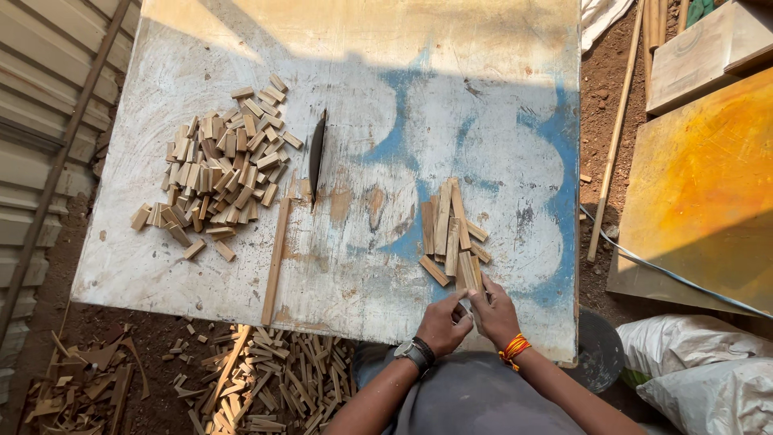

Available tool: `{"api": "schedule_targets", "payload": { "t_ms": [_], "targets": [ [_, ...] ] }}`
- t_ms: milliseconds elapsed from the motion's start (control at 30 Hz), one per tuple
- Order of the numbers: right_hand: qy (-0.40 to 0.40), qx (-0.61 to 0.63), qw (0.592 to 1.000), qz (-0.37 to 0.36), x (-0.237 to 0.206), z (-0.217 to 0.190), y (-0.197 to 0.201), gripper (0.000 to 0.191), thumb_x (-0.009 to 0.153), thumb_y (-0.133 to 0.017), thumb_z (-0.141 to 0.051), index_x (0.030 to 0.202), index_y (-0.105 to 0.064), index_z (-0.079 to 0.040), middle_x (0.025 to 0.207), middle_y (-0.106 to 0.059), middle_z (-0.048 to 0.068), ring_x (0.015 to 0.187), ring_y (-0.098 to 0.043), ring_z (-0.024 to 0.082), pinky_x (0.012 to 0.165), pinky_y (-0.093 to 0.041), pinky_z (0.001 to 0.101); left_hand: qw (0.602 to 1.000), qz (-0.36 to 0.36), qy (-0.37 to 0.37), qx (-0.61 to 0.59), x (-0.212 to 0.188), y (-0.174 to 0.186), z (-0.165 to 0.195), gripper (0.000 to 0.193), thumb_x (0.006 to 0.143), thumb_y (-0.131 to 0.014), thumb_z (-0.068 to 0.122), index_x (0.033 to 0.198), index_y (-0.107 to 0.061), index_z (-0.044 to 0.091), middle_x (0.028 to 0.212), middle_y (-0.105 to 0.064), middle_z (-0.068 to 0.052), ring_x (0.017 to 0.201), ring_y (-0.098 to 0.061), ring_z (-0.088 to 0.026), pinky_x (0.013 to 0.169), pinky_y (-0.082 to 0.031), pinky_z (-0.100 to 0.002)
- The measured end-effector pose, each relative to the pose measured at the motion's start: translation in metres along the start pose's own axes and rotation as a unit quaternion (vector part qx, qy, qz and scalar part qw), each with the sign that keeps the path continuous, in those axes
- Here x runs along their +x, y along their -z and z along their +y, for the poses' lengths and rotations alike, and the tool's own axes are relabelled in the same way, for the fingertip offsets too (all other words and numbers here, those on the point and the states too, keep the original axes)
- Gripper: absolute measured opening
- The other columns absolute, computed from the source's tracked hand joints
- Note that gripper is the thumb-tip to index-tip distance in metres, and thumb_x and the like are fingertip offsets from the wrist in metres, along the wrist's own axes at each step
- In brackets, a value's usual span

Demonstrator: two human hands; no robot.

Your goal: The person stacks small wooden pieces on a table saw and pushes them through the blade to cut them into shorter segments. The cut pieces accumulate in a pile on the table while the person repeatedly gathers, aligns, and cuts additional pieces.

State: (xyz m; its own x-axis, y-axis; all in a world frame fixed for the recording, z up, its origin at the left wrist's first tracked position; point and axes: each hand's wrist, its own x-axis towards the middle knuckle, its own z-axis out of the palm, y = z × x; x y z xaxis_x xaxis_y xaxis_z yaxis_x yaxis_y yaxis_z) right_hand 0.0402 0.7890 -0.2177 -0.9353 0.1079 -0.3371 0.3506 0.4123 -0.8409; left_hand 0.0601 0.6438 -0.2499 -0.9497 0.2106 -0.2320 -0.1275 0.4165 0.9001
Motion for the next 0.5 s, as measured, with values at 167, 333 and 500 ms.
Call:
{"api": "schedule_targets", "payload": {
  "t_ms": [167, 333, 500],
  "targets": [
    [0.161, -0.178, 0.971, -0.007, -0.014, 0.015, 0.038, 0.059, 0.092, -0.064, -0.021, 0.147, -0.048, -0.003, 0.12, -0.067, 0.017, 0.101, -0.069, 0.031, 0.088, -0.056, 0.0387, 0.961, 0.235, 0.083, 0.117, 0.077, 0.031, -0.006, 0.041, 0.091, -0.074, 0.028, 0.122, -0.065, 0.004, 0.105, -0.065, -0.015, 0.093, -0.068, -0.031, 0.081, -0.055, -0.045],
    [0.297, -0.27, 0.911, -0.099, -0.027, 0.026, 0.039, 0.048, 0.089, -0.068, -0.017, 0.134, -0.057, -0.005, 0.125, -0.065, 0.016, 0.116, -0.062, 0.033, 0.1, -0.05, 0.0426, 0.97, 0.093, 0.062, 0.214, 0.113, 0.067, -0.003, 0.047, 0.08, -0.082, 0.031, 0.119, -0.068, 0.008, 0.109, -0.065, -0.014, 0.099, -0.065, -0.036, 0.084, -0.054, -0.048],
    [0.351, -0.264, 0.885, -0.151, -0.035, 0.024, 0.024, 0.051, 0.086, -0.065, -0.008, 0.136, -0.06, -0.008, 0.127, -0.062, 0.015, 0.115, -0.061, 0.032, 0.1, -0.05, 0.0412, 0.957, 0.113, 0.121, 0.238, 0.102, 0.079, -0.002, 0.021, 0.087, -0.076, 0.023, 0.1, -0.073, 0.007, 0.104, -0.066, -0.011, 0.095, -0.068, -0.032, 0.085, -0.056, -0.046]
  ]
}}
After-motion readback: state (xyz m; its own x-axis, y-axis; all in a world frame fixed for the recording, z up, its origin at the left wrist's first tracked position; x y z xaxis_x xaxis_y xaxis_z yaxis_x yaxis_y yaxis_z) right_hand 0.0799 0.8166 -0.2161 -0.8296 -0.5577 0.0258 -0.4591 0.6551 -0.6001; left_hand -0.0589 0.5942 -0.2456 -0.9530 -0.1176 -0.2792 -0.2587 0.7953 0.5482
